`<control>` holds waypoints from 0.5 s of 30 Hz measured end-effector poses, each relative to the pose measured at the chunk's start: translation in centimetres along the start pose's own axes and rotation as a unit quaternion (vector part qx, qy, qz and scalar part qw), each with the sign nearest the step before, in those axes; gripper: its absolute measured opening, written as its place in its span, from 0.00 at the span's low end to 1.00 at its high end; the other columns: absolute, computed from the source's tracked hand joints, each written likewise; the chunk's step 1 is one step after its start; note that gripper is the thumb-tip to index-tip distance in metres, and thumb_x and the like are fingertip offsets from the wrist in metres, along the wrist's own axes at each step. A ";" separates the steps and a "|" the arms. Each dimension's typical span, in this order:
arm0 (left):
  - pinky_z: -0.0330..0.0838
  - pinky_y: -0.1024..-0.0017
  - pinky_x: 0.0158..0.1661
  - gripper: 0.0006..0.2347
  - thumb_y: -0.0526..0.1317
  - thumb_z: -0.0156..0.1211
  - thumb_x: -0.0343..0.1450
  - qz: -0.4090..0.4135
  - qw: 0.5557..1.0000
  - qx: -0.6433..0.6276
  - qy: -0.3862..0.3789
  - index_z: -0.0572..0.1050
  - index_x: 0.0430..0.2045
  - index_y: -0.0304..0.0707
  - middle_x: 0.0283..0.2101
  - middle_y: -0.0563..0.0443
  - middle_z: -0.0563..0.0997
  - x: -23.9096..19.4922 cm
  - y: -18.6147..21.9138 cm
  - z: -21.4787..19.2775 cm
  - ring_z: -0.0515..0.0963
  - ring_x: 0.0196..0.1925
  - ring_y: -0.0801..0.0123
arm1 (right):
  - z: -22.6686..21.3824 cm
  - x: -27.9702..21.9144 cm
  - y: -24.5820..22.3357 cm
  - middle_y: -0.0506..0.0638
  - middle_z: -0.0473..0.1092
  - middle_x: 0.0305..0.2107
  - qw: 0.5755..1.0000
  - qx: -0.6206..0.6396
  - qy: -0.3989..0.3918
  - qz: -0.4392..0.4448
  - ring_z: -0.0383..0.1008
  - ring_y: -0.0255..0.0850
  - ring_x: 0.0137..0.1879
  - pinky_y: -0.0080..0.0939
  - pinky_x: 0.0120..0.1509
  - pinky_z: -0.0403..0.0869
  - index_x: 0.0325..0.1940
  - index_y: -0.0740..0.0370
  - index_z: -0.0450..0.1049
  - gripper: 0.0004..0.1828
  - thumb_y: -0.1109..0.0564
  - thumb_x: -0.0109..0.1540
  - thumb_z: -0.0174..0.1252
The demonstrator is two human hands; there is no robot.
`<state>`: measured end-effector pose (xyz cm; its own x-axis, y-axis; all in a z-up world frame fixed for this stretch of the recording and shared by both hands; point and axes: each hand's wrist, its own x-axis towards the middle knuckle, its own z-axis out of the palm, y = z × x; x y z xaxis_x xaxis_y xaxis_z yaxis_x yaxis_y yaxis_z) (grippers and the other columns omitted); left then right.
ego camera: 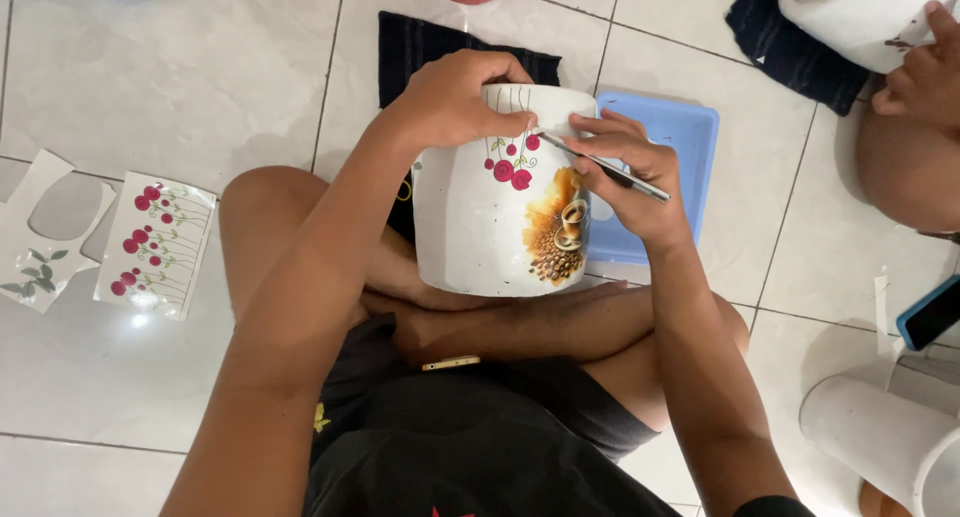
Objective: The person sits cross-legged on the floor and uses a fine-tipped tool to apply or refine a floral design on a white ceramic piece. They hold the ceramic with one hand and carefully trace or add details to the pattern with the other.
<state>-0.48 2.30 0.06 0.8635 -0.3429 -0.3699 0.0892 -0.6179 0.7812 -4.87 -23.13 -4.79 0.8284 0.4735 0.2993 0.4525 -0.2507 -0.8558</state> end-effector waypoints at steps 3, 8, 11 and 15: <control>0.67 0.76 0.34 0.10 0.51 0.62 0.62 -0.014 1.000 -0.005 -0.006 0.75 0.33 0.58 0.34 0.71 0.81 -0.2 0.6 -0.1 0.79 0.35 0.81 | -0.1 -0.2 0.3 0.46 0.73 0.46 1.000 0.013 0.000 -0.003 0.70 0.47 0.65 0.53 0.78 0.61 0.49 0.57 0.75 0.09 0.63 0.65 0.60; 0.67 0.76 0.34 0.10 0.51 0.62 0.62 -0.006 1.000 0.001 -0.003 0.75 0.33 0.57 0.34 0.71 0.80 0.1 0.5 0.2 0.78 0.34 0.81 | -0.1 -0.5 0.2 0.47 0.74 0.46 1.000 0.021 0.007 0.011 0.70 0.48 0.65 0.54 0.78 0.61 0.49 0.57 0.75 0.09 0.62 0.64 0.60; 0.67 0.76 0.35 0.10 0.51 0.62 0.62 -0.005 1.000 0.001 0.000 0.75 0.33 0.57 0.35 0.70 0.81 0.0 0.6 0.1 0.79 0.35 0.81 | 0.0 -0.6 0.2 0.47 0.74 0.45 1.000 0.019 0.011 0.014 0.71 0.49 0.65 0.56 0.78 0.60 0.48 0.58 0.75 0.08 0.62 0.65 0.60; 0.66 0.75 0.36 0.10 0.52 0.62 0.63 -0.011 1.000 0.008 0.001 0.75 0.33 0.57 0.33 0.71 0.80 0.1 0.6 0.3 0.77 0.33 0.81 | 0.7 -0.7 -1.0 0.52 0.72 0.48 0.999 -0.021 0.032 0.000 0.70 0.48 0.65 0.59 0.78 0.58 0.47 0.60 0.73 0.08 0.65 0.64 0.58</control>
<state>-0.51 1.67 0.35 0.8628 -0.3278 -0.3849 0.0999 -0.6358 0.7654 -6.09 -22.66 -4.43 0.8471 0.4183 0.3277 0.4655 -0.2869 -0.8372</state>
